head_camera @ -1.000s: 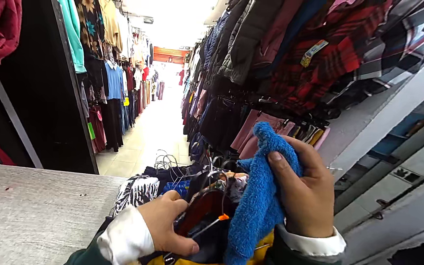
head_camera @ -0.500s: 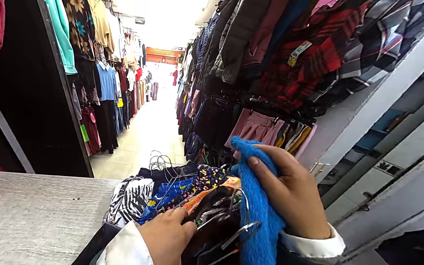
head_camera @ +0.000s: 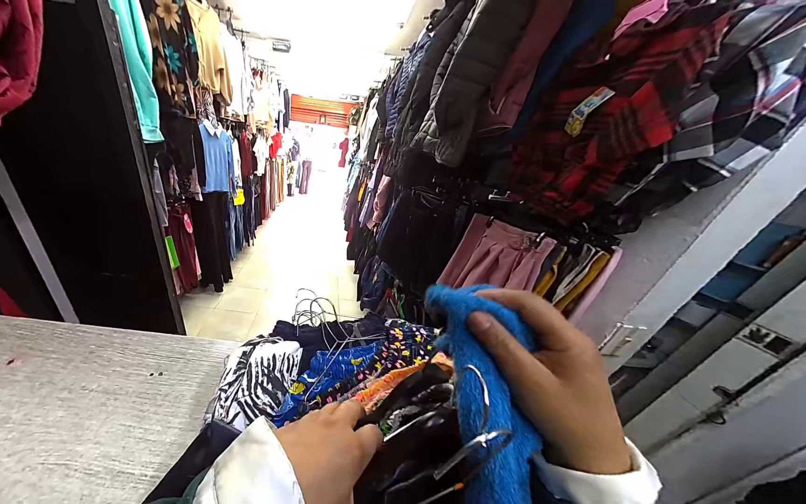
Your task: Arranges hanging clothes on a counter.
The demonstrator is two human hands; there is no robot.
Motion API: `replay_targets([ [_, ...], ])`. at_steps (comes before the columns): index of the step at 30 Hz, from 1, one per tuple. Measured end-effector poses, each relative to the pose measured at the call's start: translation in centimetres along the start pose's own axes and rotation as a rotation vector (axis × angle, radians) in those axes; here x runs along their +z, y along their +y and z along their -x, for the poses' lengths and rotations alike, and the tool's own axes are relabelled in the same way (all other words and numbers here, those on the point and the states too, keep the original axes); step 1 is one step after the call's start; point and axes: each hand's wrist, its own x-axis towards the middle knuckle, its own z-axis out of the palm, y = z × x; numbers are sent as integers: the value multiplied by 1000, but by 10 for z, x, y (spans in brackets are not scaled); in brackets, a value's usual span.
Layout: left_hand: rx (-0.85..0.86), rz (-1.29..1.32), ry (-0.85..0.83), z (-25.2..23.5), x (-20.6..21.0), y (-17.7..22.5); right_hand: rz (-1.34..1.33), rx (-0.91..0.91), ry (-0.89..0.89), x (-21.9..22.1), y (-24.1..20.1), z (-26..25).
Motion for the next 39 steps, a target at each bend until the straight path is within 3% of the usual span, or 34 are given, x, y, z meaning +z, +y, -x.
replay_targets([
  [3,-6,18,-8,-1,0,-1,69,30,-92,-1,6,-1],
  [8,0,25,15,-4,1,-7,-82,-80,161,-15,-15,6],
  [12,-10,30,23,-7,2,-11,-66,-177,-270,-16,-22,14],
  [13,-20,34,24,-8,2,-12,-60,-181,-304,-11,-22,13],
  [17,-23,58,37,-9,0,-16,-91,-174,26,-8,-22,13],
  [21,-24,67,29,-8,0,-16,0,-173,-213,-4,-23,12],
  [26,-24,88,39,-9,-1,-20,-21,-97,269,-7,-29,11],
  [27,-30,98,41,-9,0,-20,62,-51,255,-10,-27,11],
  [31,-38,118,41,-10,2,-22,259,50,-123,-4,-2,8],
  [33,-40,124,34,-10,0,-23,208,38,-58,-7,-1,6],
  [36,-38,119,33,-9,0,-24,158,38,211,-17,-14,6],
  [39,14,80,27,-7,3,-21,81,70,111,-14,-12,2],
])
